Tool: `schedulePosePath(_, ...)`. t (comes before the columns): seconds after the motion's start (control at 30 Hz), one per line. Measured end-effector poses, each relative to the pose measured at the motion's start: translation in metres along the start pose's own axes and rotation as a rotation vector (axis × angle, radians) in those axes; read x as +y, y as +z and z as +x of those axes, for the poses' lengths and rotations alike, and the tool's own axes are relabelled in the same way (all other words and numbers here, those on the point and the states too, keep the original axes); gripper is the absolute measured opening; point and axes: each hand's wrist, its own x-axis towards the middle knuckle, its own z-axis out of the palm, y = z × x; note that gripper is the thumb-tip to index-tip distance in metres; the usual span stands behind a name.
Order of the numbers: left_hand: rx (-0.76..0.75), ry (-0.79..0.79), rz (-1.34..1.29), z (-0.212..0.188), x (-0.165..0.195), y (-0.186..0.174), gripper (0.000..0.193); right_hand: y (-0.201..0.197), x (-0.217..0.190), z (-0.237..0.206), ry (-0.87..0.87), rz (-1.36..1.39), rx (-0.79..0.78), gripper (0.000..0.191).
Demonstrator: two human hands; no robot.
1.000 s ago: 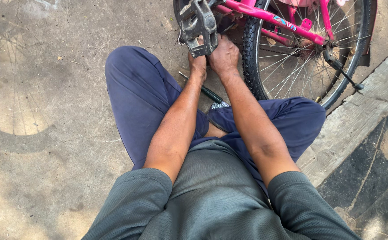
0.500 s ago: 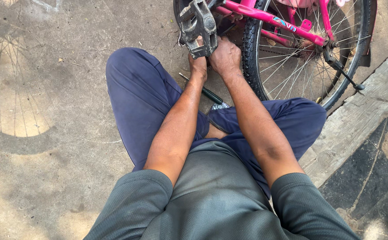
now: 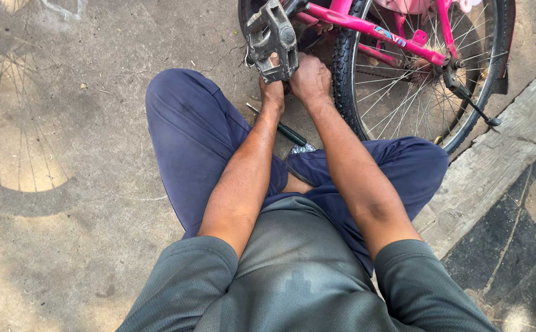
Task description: The person sits on the ground and uses a screwdriver to loosen and remove a bolt from the bicycle pedal crank arm. They then use pliers to adjust the chain near the rear wheel and handle small parts from a wrapper.
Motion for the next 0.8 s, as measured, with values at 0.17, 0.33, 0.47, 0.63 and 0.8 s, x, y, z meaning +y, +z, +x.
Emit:
schedulePosePath(0.17,-0.006,-0.005,-0.033,0.0002,0.0000,-0.0004,0.052,-0.0006,-0.0025,-0.0001,-0.025,0.014,0.111,0.024)
schedulePosePath(0.33,0.007,-0.034,-0.047,0.0012,0.0001,0.0004,0.048,-0.0011,-0.0014,-0.0002,-0.048,-0.119,-0.058,0.019)
schedulePosePath(0.47,-0.021,0.027,-0.046,0.0009,-0.0010,-0.0008,0.048,-0.0015,-0.0014,0.0001,-0.041,-0.002,0.104,0.029)
schedulePosePath(0.63,-0.001,-0.066,-0.002,0.0004,-0.0005,-0.0016,0.047,-0.0029,-0.0038,0.0047,-0.003,-0.119,-0.119,0.024)
schedulePosePath(0.8,0.047,-0.097,0.001,-0.0012,0.0031,0.0032,0.048,-0.0015,-0.0035,0.0036,0.032,0.020,0.038,0.026)
